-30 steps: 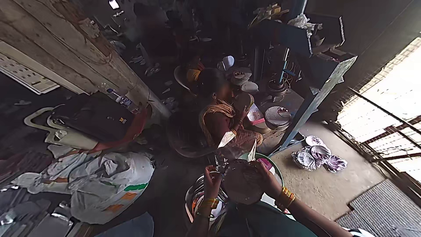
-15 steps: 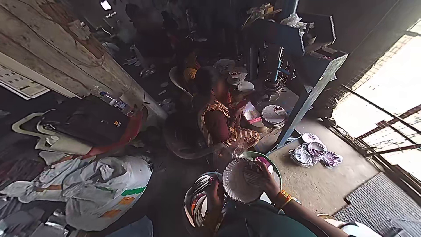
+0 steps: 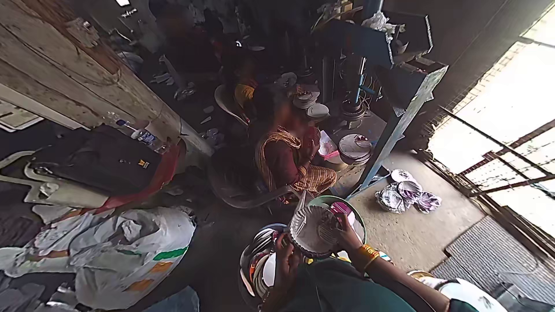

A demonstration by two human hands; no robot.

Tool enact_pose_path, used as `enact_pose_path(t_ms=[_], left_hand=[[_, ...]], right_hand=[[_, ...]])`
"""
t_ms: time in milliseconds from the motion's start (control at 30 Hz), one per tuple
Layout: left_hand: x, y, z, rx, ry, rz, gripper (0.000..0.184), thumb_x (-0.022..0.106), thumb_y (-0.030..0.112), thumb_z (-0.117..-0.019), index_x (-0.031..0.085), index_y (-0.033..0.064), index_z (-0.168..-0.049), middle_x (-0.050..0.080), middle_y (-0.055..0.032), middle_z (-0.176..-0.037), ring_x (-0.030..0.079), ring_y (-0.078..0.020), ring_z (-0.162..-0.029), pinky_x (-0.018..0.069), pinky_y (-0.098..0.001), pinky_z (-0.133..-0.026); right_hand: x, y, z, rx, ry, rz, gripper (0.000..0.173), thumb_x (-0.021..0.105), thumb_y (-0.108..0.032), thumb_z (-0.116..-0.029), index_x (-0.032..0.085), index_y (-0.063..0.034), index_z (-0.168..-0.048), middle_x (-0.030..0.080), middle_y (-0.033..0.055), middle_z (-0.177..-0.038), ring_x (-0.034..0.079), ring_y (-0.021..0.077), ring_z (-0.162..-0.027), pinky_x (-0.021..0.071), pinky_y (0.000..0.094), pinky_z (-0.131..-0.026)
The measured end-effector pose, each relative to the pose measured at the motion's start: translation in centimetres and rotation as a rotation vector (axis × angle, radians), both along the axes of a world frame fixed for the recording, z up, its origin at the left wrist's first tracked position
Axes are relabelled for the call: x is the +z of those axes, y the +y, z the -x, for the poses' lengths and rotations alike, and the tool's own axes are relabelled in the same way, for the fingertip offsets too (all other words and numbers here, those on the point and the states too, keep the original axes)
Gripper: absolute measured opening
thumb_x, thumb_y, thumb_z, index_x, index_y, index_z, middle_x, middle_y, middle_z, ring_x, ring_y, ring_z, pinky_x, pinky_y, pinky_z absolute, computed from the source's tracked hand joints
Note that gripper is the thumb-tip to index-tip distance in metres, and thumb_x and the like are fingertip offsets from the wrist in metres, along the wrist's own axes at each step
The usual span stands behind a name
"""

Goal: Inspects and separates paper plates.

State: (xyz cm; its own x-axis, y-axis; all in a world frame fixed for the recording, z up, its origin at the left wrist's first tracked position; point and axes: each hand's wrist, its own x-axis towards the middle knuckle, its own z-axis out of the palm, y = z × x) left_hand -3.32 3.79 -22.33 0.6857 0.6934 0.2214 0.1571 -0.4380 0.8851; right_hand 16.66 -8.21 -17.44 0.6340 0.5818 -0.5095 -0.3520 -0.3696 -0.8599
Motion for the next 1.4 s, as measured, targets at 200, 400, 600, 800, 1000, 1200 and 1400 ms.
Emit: enact_pose_path(t_ms=[200,400,600,800,1000,1200,1400], left_hand=[[1.3,-0.1,0.6,-0.099,0.130,0.143,0.028,0.057,0.000,-0.0891,0.066,-0.0210,-0.106,0.050,-0.0397,-0.137,0.053,-0.0429,-0.128,0.0444,-0.0439,-0.109],[1.2,0.4,0.1,-0.160,0.220,0.098,0.027,0.056,0.003,-0.0908,0.068,-0.0185,-0.102,0.057,-0.0362,-0.130,0.060,-0.0406,-0.120,0.0489,-0.0449,-0.104],[2.5,0.5,-0.5,-0.157,0.378,-0.061,0.022,0.058,0.006,-0.0901,0.069,-0.0132,-0.091,0.062,-0.0304,-0.114,0.066,-0.0373,-0.102,0.0556,-0.0454,-0.089],[4.9,1.1,-1.5,-0.145,0.596,-0.182,0.024,0.055,0.006,-0.0960,0.069,-0.0125,-0.091,0.069,-0.0266,-0.098,0.070,-0.0389,-0.094,0.0559,-0.0501,-0.088],[5.7,3.8,-1.6,0.012,0.499,-0.010,0.020,0.064,0.008,-0.0886,0.064,-0.0117,-0.085,0.063,-0.0198,-0.073,0.064,-0.0303,-0.068,0.0534,-0.0487,-0.068],[7.8,5.2,-2.0,-0.062,0.099,0.403,0.024,0.051,-0.002,-0.0961,0.068,-0.0080,-0.112,0.071,-0.0013,-0.085,0.065,0.0001,-0.066,0.0578,-0.0191,-0.067],[9.4,5.1,-2.4,-0.026,0.038,-0.189,0.024,0.072,0.000,-0.0806,0.074,-0.0114,-0.102,0.074,-0.0196,-0.096,0.073,-0.0132,-0.081,0.0597,-0.0238,-0.077]], right_hand=[[-0.2,-1.3,-1.8,0.164,-0.217,0.203,0.042,0.068,-0.014,-0.0962,0.057,0.0079,-0.130,0.064,0.0276,-0.118,0.064,0.0368,-0.107,0.0500,0.0532,-0.096],[-1.2,-2.6,-3.0,0.244,-0.191,0.342,0.018,0.061,-0.013,-0.0970,0.065,0.0045,-0.102,0.066,0.0235,-0.099,0.068,0.0348,-0.089,0.0556,0.0545,-0.079],[2.4,-2.7,-4.5,0.690,-0.494,0.536,0.032,0.047,-0.019,-0.1070,0.066,0.0053,-0.115,0.066,0.0280,-0.119,0.063,0.0440,-0.116,0.0462,0.0627,-0.098],[3.7,-2.8,-4.4,0.729,-0.613,0.497,0.028,0.044,-0.015,-0.1079,0.062,0.0031,-0.120,0.067,0.0271,-0.116,0.066,0.0444,-0.111,0.0495,0.0620,-0.093],[3.9,-3.4,-6.1,0.772,-0.685,0.005,0.024,0.047,-0.007,-0.1056,0.063,0.0092,-0.113,0.069,0.0252,-0.099,0.069,0.0370,-0.092,0.0539,0.0522,-0.088],[3.4,-2.5,-6.7,0.612,-0.953,-0.390,0.021,0.055,0.006,-0.0913,0.076,0.0061,-0.090,0.074,0.0195,-0.090,0.072,0.0291,-0.083,0.0589,0.0408,-0.081],[4.1,-1.9,-7.1,0.507,-1.093,-0.505,0.027,0.079,-0.011,-0.0790,0.076,0.0063,-0.099,0.073,0.0201,-0.095,0.071,0.0240,-0.083,0.0582,0.0300,-0.078]])
